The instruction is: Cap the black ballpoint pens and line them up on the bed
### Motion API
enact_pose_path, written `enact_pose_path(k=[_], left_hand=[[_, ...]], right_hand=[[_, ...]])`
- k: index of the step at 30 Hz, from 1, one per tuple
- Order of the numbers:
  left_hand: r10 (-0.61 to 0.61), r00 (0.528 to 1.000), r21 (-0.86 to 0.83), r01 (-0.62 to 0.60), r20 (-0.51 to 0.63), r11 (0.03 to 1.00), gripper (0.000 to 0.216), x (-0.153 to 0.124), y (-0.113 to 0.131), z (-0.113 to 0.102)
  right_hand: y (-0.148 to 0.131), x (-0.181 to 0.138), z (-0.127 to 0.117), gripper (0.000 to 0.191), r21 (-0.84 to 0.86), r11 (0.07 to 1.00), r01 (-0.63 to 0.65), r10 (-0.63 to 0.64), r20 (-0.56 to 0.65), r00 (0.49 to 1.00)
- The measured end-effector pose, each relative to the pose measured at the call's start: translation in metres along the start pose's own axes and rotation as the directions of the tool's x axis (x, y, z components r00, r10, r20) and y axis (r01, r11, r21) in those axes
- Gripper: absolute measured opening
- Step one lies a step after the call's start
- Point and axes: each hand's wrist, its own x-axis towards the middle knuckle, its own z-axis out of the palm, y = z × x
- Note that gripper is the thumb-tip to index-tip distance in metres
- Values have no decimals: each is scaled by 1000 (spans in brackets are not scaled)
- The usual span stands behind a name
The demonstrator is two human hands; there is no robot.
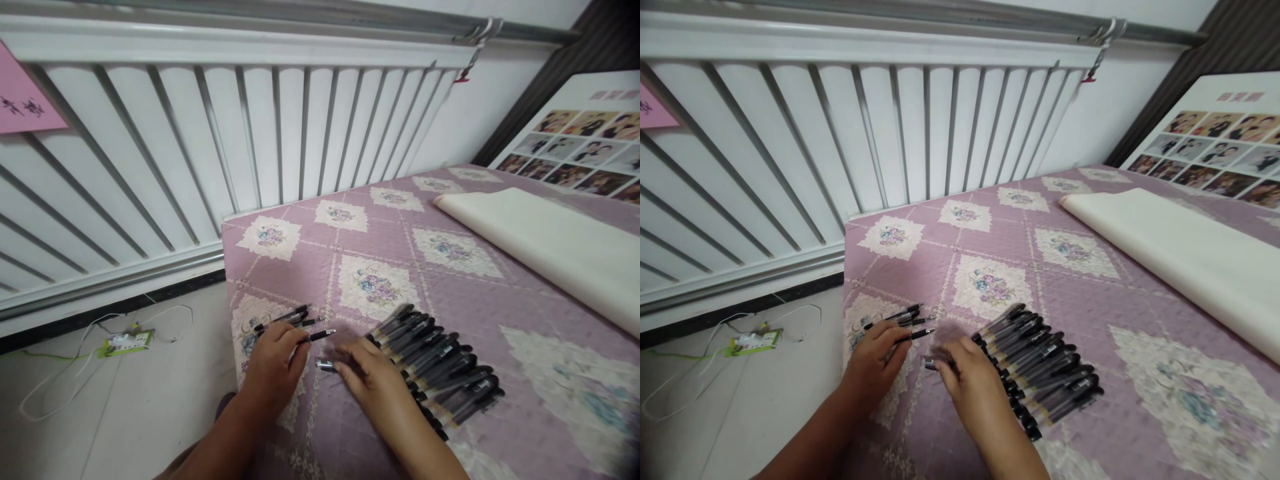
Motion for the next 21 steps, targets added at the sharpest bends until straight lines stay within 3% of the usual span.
enact_pose_path(k=[5, 10, 15, 21], left_hand=[[-4, 1000, 5, 4, 3, 1000, 14, 0, 2, 0], [-17, 999, -9, 17, 37, 1000, 13, -1, 5, 1], [-41, 996, -20, 43, 83, 999, 15, -2, 6, 2], [-52, 993, -1, 53, 104, 999, 18, -3, 6, 3]], right_hand=[[1, -2, 6, 33, -143, 987, 70, -61, 66, 996], [-1, -1, 7, 23, -214, 974, 75, -47, 134, 990], [-3, -2, 5, 10, -237, 970, 43, -18, 106, 994], [-4, -3, 5, 7, -185, 982, 39, -22, 96, 995]])
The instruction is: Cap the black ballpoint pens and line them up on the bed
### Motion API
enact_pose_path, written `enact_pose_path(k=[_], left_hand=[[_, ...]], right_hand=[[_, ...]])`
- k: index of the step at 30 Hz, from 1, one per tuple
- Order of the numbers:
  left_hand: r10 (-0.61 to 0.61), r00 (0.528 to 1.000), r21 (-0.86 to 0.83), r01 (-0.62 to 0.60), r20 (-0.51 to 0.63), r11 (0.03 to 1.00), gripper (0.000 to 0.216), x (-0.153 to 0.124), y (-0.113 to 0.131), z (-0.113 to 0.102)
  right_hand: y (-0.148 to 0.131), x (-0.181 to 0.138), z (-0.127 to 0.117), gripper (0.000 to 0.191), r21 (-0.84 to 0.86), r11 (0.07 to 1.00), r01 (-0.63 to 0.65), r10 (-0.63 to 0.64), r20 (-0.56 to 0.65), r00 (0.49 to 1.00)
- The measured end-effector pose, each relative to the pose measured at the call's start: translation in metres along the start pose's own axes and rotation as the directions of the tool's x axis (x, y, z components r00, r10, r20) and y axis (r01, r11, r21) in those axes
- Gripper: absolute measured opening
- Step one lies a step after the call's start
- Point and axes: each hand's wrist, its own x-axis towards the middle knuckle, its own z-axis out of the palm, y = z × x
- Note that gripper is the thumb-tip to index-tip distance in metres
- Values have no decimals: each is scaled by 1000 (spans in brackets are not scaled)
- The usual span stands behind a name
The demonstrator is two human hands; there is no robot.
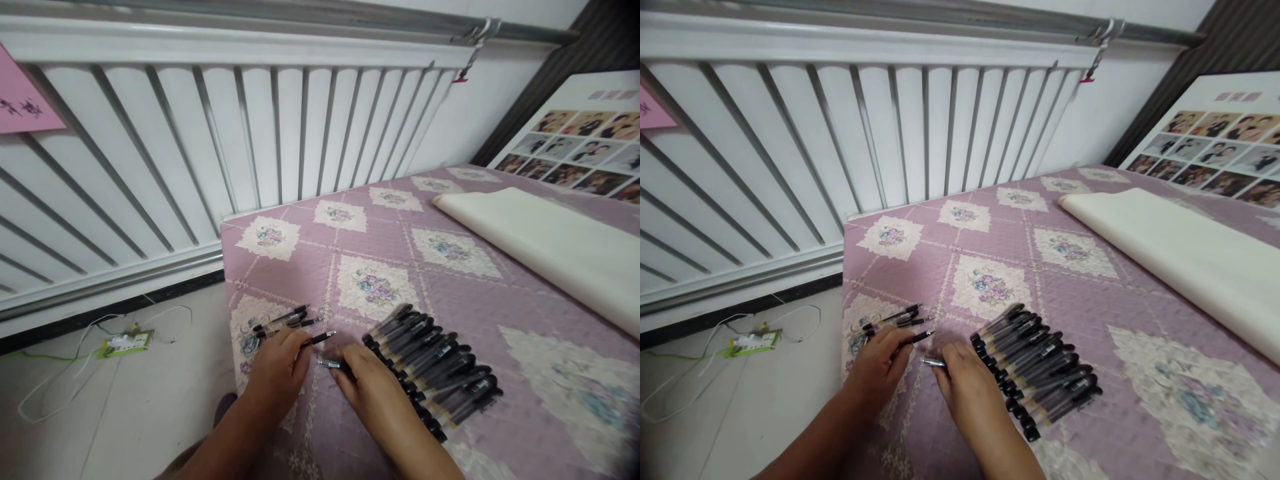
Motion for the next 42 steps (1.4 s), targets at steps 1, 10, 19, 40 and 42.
enact_pose_path(k=[1, 10, 19, 40, 42], left_hand=[[13, 1000, -5, -13, -2, 1000, 19, 0, 0, 0], [103, 995, 58, -102, -3, 993, 16, -1, 1, 0], [176, 984, 91, -173, -16, 981, 14, -3, 5, 1], [163, 987, 97, -162, -2, 982, 13, -4, 5, 2], [172, 985, 94, -171, -5, 981, 13, -4, 5, 2]], right_hand=[[0, 0, 0, 8, 9, 1000, -1, 1, 11, 1000], [-3, 3, -10, 13, 327, 938, -115, 147, -75, 986], [-5, 1, -16, 24, 489, 855, -176, 234, -61, 970], [-3, 1, -12, 15, 539, 821, -189, 214, 16, 977], [-4, 0, -14, 19, 485, 858, -167, 190, 3, 982]])
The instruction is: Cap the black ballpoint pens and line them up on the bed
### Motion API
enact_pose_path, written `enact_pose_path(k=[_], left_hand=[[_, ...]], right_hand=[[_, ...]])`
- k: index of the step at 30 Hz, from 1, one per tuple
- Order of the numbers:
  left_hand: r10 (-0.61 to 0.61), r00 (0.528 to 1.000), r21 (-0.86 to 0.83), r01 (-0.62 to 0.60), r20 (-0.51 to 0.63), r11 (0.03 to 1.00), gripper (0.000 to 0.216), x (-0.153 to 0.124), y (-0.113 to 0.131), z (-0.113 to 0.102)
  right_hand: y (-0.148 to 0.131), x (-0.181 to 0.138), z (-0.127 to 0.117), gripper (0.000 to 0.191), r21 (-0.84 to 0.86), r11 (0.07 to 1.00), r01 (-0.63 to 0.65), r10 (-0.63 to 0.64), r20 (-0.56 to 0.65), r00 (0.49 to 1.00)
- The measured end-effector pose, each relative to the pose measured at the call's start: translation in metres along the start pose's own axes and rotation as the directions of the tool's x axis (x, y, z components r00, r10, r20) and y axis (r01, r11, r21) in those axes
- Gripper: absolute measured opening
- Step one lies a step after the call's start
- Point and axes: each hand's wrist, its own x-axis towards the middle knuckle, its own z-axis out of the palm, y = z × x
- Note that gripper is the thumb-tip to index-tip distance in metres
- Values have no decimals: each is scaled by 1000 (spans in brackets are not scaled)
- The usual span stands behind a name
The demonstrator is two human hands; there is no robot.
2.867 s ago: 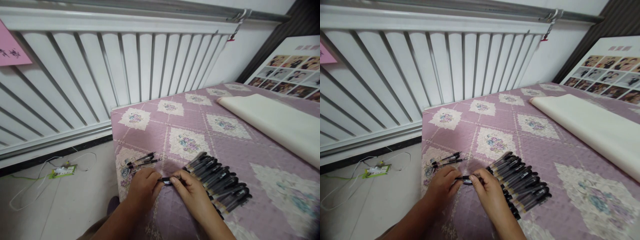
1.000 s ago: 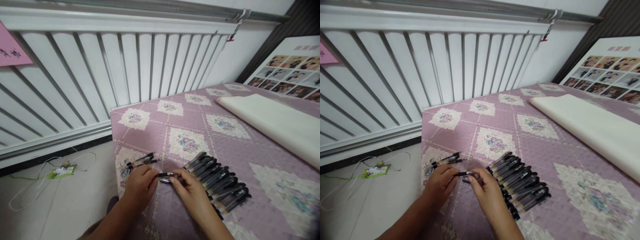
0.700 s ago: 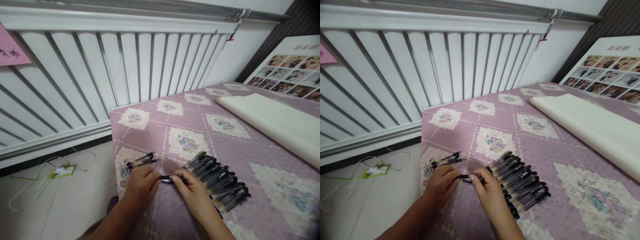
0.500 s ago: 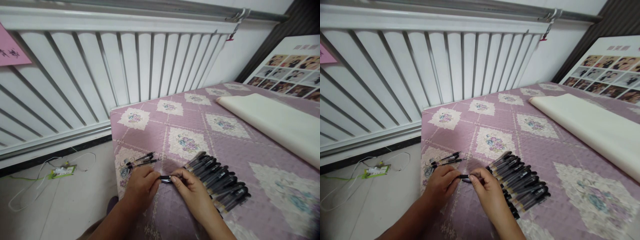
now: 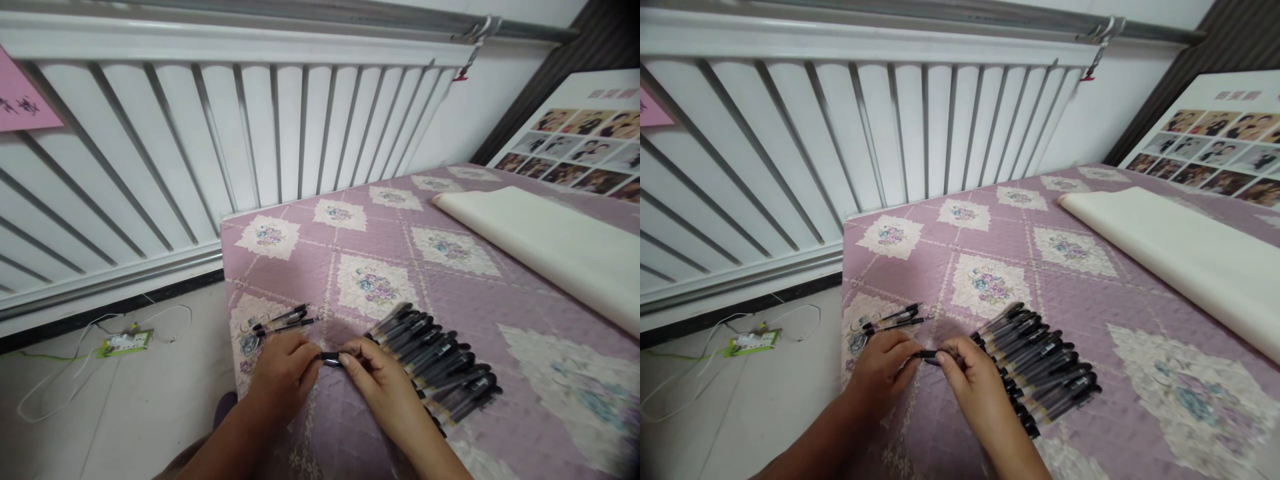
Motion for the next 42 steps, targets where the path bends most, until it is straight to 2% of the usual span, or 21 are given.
enact_pose_path(k=[6, 13, 18, 22, 25, 29, 32, 37, 42], left_hand=[[17, 1000, 0, -17, -9, 1000, 13, -1, 0, 1], [-71, 996, -33, 69, -47, 997, 14, 2, -8, -2], [-97, 992, -45, 94, -76, 995, 15, 3, -12, -4], [-91, 993, -40, 88, -82, 995, 14, 4, -12, -3], [-93, 992, -42, 89, -85, 995, 15, 4, -11, -3], [-86, 993, -53, 82, -78, 995, 15, 5, -11, -3], [-93, 993, -52, 89, -73, 995, 16, 5, -11, -3], [-96, 993, -44, 93, -75, 995, 16, 5, -10, -4], [-100, 993, -36, 98, -69, 995, 15, 5, -11, -5]], right_hand=[[-2, -1, 1, 25, -106, 994, 38, -41, -24, 999], [4, 2, 1, 18, -131, 989, 63, -73, -68, 995], [10, 2, 6, 9, -351, 927, 133, -147, -13, 989], [14, 3, 11, 19, -492, 858, 149, -150, 38, 988], [14, 4, 13, 24, -532, 832, 156, -145, 63, 987], [13, 4, 13, 15, -521, 840, 150, -139, 59, 988], [12, 3, 11, 7, -446, 888, 111, -117, 13, 993], [9, 3, 2, 9, -56, 998, 22, -24, -34, 999], [10, 7, -9, 22, 289, 950, -119, 167, -148, 975]])
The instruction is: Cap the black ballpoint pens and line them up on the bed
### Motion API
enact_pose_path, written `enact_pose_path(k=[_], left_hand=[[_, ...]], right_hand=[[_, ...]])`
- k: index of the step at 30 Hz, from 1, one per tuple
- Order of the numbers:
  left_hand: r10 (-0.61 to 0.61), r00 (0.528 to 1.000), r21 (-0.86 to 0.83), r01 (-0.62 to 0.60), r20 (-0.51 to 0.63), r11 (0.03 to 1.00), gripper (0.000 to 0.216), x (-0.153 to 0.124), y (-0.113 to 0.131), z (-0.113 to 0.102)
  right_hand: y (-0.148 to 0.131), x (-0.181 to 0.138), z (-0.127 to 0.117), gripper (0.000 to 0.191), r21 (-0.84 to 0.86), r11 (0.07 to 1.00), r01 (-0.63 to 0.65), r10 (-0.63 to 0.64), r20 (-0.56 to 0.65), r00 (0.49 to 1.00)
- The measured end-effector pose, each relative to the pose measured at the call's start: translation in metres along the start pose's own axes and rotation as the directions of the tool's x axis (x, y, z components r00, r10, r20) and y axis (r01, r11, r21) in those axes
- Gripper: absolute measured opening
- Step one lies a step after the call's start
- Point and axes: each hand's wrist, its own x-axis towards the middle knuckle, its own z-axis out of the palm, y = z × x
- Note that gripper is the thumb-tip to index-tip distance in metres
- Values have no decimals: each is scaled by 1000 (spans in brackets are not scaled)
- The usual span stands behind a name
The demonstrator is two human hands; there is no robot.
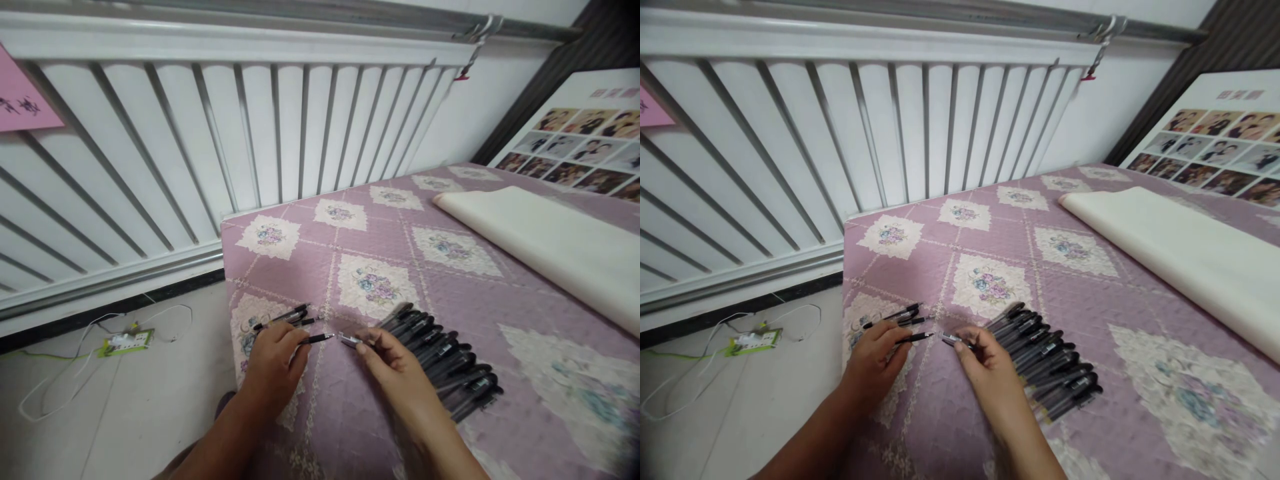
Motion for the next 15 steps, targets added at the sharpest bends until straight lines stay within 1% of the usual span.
enact_pose_path(k=[3, 6, 10, 15], left_hand=[[6, 1000, 1, -6, 17, 1000, 15, 0, -1, 0], [23, 999, 17, -24, 26, 1000, 15, -2, -1, 1], [31, 999, 44, -32, 32, 999, 15, -3, 0, 2], [47, 998, 38, -49, 50, 998, 15, -3, 2, 3]], right_hand=[[1, 0, -2, 27, 124, 990, -65, 73, -62, 995], [3, -1, -2, 28, 166, 982, -96, 108, -62, 992], [2, -1, -1, 29, 150, 985, -85, 94, -57, 994], [0, -1, 0, 28, 92, 994, -56, 62, -55, 997]])
